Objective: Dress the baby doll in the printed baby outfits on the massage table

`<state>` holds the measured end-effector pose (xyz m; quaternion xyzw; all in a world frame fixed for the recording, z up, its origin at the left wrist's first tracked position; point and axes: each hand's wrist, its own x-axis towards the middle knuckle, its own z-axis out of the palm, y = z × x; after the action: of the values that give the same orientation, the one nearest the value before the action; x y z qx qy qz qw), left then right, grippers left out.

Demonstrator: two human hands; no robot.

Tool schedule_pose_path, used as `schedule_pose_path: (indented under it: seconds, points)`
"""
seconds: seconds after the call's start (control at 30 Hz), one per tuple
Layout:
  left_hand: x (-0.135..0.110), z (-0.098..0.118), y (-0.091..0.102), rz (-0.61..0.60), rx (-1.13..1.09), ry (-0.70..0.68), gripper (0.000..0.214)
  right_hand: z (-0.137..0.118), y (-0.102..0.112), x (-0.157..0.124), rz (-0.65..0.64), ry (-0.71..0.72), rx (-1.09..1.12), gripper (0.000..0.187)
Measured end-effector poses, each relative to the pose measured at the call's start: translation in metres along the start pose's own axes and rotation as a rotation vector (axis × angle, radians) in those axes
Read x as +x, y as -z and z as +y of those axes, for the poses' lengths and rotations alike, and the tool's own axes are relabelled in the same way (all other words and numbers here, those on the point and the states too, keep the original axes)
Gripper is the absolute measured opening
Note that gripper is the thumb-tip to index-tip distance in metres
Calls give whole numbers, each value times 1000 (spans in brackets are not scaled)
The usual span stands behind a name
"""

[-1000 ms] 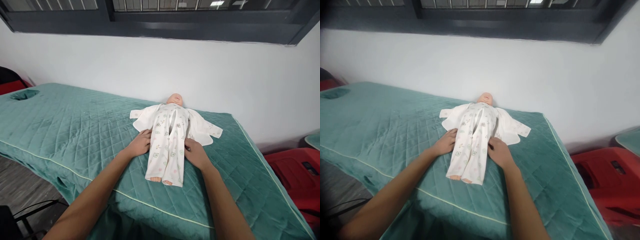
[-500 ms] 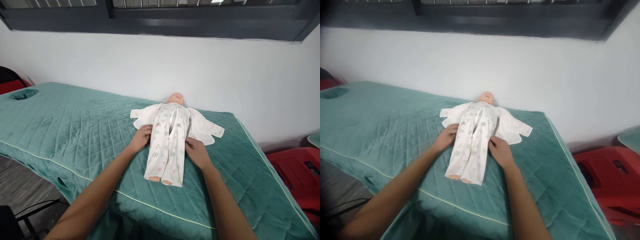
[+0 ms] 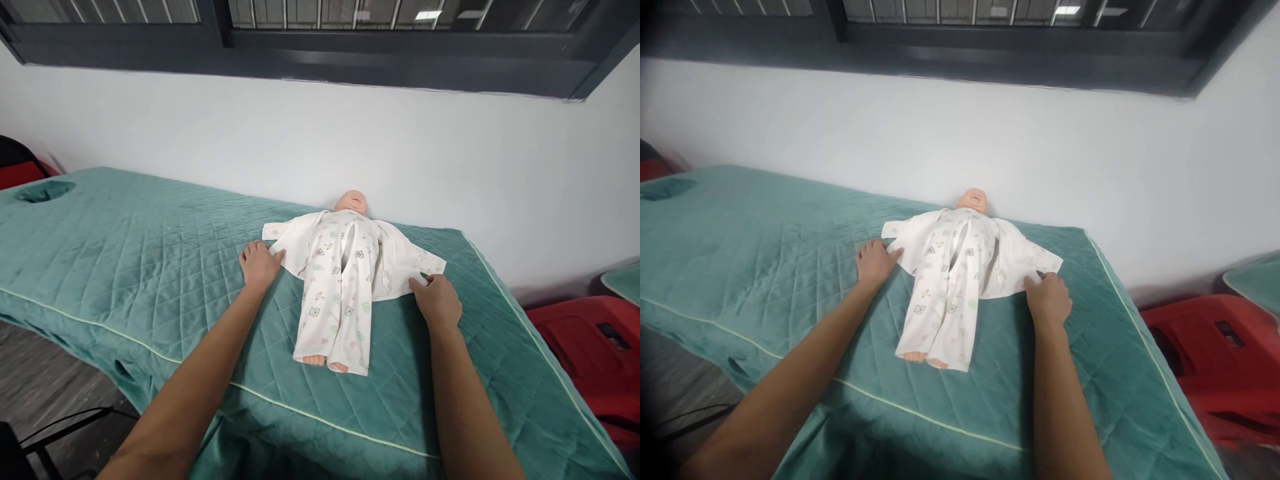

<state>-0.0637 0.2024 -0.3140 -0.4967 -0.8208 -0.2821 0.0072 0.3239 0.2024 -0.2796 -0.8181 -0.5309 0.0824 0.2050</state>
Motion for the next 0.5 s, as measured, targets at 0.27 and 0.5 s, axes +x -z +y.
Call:
schedule_pose_path:
  seconds: [0.27,0.5]
  points:
    - [25,-3,-2,-60,-68,-68,23,-35,-1,7,25,100,539,22]
    - [24,-2,3,-44,-245,-15,23,-91,3,-39,-135,938,654,17]
